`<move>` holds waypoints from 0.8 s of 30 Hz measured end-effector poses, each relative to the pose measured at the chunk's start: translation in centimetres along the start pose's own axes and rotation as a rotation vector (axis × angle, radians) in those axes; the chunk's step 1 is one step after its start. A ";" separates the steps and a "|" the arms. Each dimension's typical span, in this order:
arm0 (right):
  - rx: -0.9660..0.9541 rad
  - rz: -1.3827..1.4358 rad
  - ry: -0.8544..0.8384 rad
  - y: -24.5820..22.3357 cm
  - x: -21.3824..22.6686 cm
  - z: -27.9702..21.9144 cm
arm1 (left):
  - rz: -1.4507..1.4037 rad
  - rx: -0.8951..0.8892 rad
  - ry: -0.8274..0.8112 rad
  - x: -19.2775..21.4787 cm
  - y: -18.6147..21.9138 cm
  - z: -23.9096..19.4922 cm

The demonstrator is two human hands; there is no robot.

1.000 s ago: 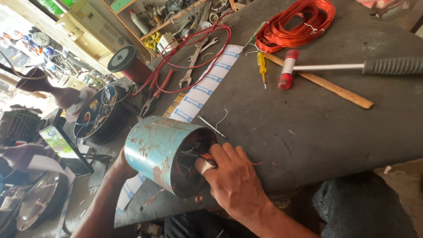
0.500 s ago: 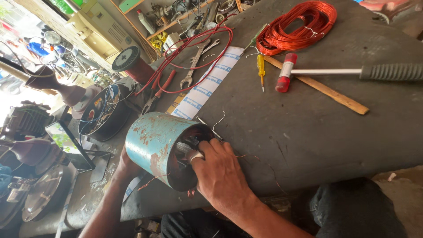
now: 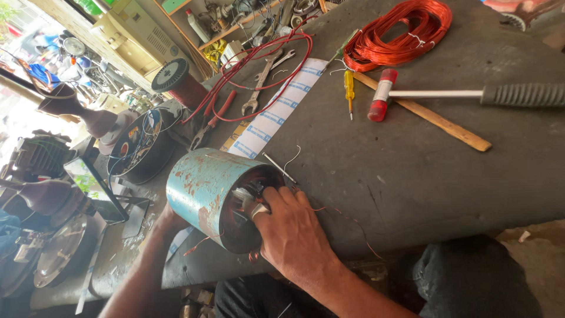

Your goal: The person winds copper wire into the slots of a motor stator, using a rubber mallet to tap the wire into place. They then cut a strip of insulating tape and insert it into the stator to separate the windings.

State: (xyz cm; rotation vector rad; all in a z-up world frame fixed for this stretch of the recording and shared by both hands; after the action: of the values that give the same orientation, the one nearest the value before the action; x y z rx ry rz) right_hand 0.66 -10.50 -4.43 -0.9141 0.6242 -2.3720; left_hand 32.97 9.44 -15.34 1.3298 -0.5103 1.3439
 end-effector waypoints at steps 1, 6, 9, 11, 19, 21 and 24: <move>0.002 -0.009 -0.001 0.0 0.0 0.0 | -0.026 0.027 -0.029 -0.1 0.3 0.2; -0.042 -0.038 -0.022 0.4 -0.4 -0.1 | -0.145 0.180 -0.017 0.5 0.3 -0.1; -0.056 -0.082 0.038 0.6 0.3 -0.4 | -0.245 0.326 -0.039 -0.5 -1.2 -0.4; -0.053 -0.028 0.064 0.5 0.6 -0.6 | -0.561 0.357 -0.011 -1.5 -1.7 -0.4; -0.094 -0.024 0.048 0.7 0.5 -0.6 | -0.656 0.339 0.166 -1.9 -2.0 -0.3; -0.101 -0.011 0.063 0.6 0.5 -0.6 | -0.485 0.262 0.137 -1.4 -1.3 -0.7; -0.020 -0.029 0.062 -0.1 0.5 -0.2 | -0.442 0.194 0.101 -0.9 -1.2 -0.4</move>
State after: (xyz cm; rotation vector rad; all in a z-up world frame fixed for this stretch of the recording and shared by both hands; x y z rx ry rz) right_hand 0.24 -10.69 -4.29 -0.8663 0.6639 -2.4322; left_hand 33.63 9.80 -16.68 1.4215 -0.0091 1.1014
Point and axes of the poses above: each hand's wrist, its own z-axis towards the middle knuckle, its own x-axis out of the back of the hand, y = z × x, the point moved 9 cm from there along z, towards the middle knuckle, and after that the axes turned 5 degrees about z, right-handed, at the moved point
